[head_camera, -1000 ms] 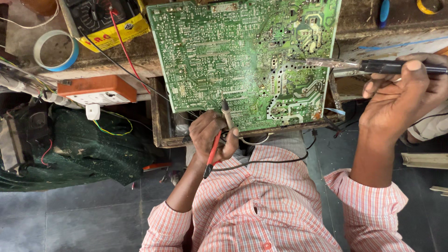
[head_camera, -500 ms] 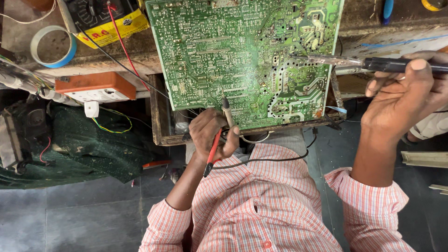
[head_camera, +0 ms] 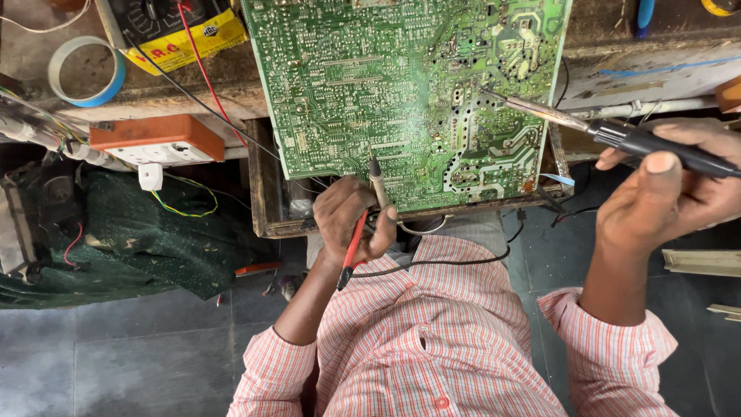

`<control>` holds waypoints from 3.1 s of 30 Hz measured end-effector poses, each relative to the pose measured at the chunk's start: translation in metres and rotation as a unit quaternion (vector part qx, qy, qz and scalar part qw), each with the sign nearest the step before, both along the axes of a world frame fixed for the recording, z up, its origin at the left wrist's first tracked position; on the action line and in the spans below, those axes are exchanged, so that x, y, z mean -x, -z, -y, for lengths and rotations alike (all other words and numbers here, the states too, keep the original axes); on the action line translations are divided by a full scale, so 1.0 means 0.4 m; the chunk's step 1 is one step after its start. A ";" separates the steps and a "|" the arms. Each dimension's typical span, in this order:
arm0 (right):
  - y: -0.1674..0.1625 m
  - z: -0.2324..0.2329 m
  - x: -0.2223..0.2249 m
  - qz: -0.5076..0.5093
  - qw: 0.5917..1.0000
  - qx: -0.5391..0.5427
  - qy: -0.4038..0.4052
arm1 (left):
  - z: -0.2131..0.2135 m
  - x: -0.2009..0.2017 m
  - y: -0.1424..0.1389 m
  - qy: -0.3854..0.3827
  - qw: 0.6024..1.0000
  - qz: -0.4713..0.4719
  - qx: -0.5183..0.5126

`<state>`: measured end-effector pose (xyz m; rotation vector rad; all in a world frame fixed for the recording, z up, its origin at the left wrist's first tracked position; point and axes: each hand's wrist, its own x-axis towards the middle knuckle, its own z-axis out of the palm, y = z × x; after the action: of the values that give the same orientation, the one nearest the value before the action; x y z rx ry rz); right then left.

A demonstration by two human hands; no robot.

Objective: The person uses a soldering iron and a multimeter to work on a green circuit board. They repeatedly apply the soldering iron to various points on the board and use the multimeter probes to test connections.

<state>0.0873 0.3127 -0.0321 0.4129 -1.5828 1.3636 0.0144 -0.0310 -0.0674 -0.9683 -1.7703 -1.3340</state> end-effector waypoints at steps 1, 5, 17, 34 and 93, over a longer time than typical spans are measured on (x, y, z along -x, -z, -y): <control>0.001 0.004 0.000 -0.001 1.000 0.000 0.000 | 0.000 0.000 0.000 -0.002 1.000 0.002 0.001; 0.011 0.017 0.000 0.008 0.998 0.066 -0.008 | 0.000 -0.001 0.001 -0.006 1.000 0.005 0.004; 0.078 -0.033 0.023 0.089 0.953 0.272 -0.095 | -0.001 0.001 0.007 -0.007 1.000 0.002 0.000; 0.074 -0.018 0.016 0.101 0.949 0.286 -0.087 | -0.001 -0.001 0.000 0.001 1.000 0.005 -0.001; 0.171 -0.419 0.065 -0.086 0.853 0.513 0.033 | 0.187 -0.137 -0.031 0.217 0.890 0.258 0.307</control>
<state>0.0612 0.4803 -0.1006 -0.1818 -0.5420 1.8297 0.0691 -0.1059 -0.0551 -1.5251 -2.5931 -1.4076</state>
